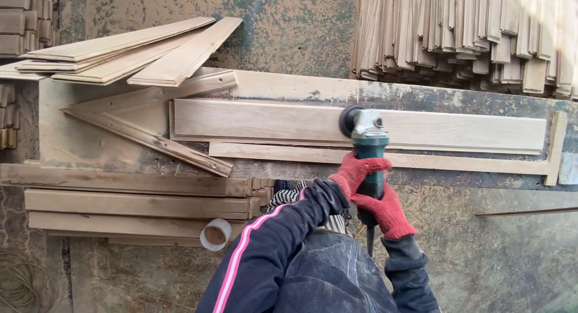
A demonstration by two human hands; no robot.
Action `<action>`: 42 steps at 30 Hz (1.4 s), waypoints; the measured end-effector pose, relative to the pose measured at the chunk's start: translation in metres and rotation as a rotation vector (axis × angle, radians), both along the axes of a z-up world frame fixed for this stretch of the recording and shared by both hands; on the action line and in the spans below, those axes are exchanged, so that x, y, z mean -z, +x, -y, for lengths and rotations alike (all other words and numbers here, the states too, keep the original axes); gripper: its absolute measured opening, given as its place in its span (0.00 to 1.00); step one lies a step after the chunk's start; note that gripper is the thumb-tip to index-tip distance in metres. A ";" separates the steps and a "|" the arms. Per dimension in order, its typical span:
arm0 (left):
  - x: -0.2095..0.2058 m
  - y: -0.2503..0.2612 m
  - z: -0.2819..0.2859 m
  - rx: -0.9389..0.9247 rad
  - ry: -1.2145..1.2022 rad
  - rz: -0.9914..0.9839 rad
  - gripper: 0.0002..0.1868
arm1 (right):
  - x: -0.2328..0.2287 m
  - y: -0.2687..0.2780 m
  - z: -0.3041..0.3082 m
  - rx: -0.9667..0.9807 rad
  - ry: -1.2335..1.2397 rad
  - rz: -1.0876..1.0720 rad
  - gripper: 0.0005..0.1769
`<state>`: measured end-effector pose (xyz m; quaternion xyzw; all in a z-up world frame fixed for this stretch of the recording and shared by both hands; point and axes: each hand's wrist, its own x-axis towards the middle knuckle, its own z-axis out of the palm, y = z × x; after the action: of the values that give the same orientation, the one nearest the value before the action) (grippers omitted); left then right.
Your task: Using an angle grinder to sand or shape wooden planks.
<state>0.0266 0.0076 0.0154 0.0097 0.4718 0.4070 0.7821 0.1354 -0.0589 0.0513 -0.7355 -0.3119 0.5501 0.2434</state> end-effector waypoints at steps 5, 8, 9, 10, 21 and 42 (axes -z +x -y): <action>0.035 -0.059 0.007 -0.166 -0.101 0.010 0.24 | -0.015 -0.066 -0.017 -0.275 -0.052 0.103 0.39; 0.050 -0.094 0.007 -0.178 -0.204 -0.057 0.27 | -0.014 -0.088 -0.023 -0.362 -0.011 0.022 0.40; 0.047 -0.099 0.008 -0.232 -0.215 -0.141 0.32 | -0.013 -0.093 -0.023 -0.425 -0.051 0.028 0.43; 0.043 -0.104 0.009 -0.286 -0.223 -0.225 0.36 | -0.013 -0.098 -0.024 -0.488 -0.091 0.033 0.45; 0.020 0.019 -0.002 -0.042 -0.069 -0.039 0.26 | 0.014 0.012 0.010 -0.055 -0.025 0.009 0.32; 0.033 -0.108 0.039 -0.446 -0.105 -0.080 0.24 | -0.003 -0.098 0.001 -0.533 -0.016 0.068 0.39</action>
<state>-0.0809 -0.0310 -0.0176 -0.1192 0.5134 0.5441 0.6528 0.0376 -0.0601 0.0541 -0.6473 -0.4982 0.5721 0.0735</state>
